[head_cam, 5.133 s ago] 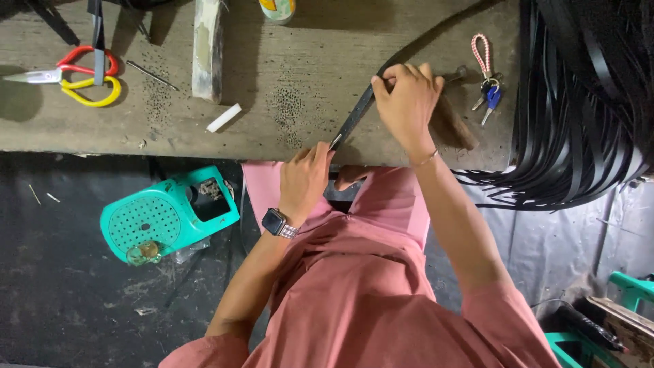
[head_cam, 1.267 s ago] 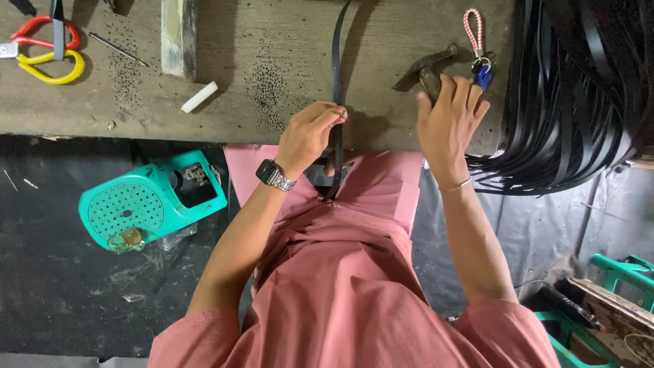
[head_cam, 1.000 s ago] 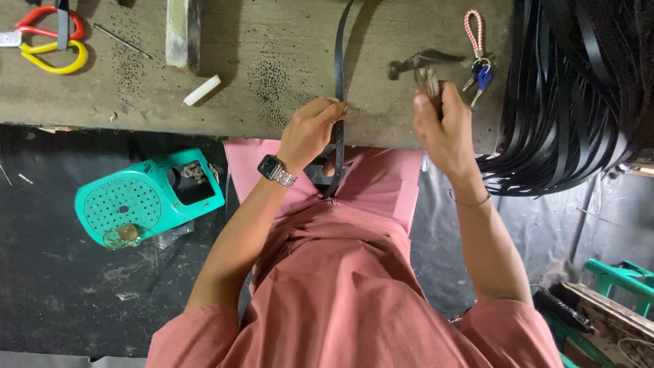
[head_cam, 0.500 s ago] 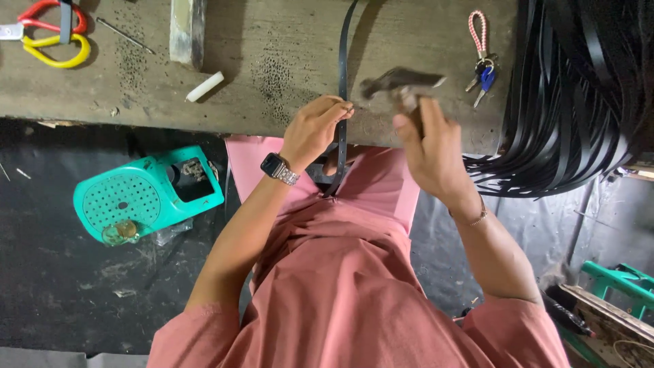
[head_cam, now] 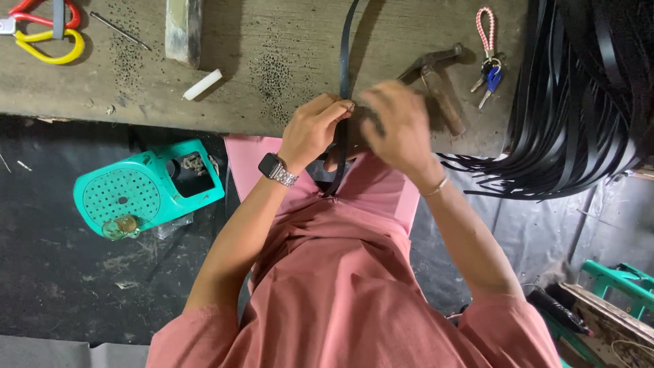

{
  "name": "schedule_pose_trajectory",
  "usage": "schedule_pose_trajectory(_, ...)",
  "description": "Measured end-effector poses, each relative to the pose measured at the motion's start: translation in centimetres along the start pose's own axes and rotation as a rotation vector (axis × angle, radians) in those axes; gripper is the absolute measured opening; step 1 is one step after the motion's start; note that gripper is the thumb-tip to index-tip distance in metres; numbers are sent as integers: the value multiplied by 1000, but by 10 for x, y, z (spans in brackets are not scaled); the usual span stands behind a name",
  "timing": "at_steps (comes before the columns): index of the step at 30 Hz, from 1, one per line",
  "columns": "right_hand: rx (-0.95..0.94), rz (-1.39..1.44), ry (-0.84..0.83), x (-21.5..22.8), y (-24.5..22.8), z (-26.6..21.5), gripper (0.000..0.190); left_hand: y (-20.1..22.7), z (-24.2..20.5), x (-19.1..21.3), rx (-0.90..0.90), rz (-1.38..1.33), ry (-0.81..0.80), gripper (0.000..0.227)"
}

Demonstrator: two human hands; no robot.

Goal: The person uses a hammer and a metal punch to drive fasteners into a black leather strap on a workbench. They repeatedly position the punch, strike it with the hammer, and adjust the strap. The person also handles a small white cylindrical object and a metal rod, appearing to clean or prepare the punch before resuming work on the strap.

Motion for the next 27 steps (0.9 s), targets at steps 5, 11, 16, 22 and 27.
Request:
schedule_pose_trajectory(5,52,104,5,-20,-3,7,43,-8,10,6,177,-145,-11,11)
schedule_pose_trajectory(11,2,139,1,-15,-7,8,45,-49,16,15,549,-585,193,24)
schedule_pose_trajectory(16,-5,117,-14,-16,-13,1,51,-42,11,16,526,-555,182,23)
schedule_pose_trajectory(22,42,131,1,-15,-23,-9,59,-40,10,16,482,-533,141,24)
schedule_pose_trajectory(27,42,122,-6,-18,-21,-15,60,-29,11,10,421,-424,-21,19)
Point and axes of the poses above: each hand's wrist, its own z-axis towards the middle knuckle, its own x-axis out of the back of the hand, y = z × x, the point moved 7 cm from there along z, towards the middle knuckle, and after that the axes turned 15 degrees about z, right-handed, at the moved point
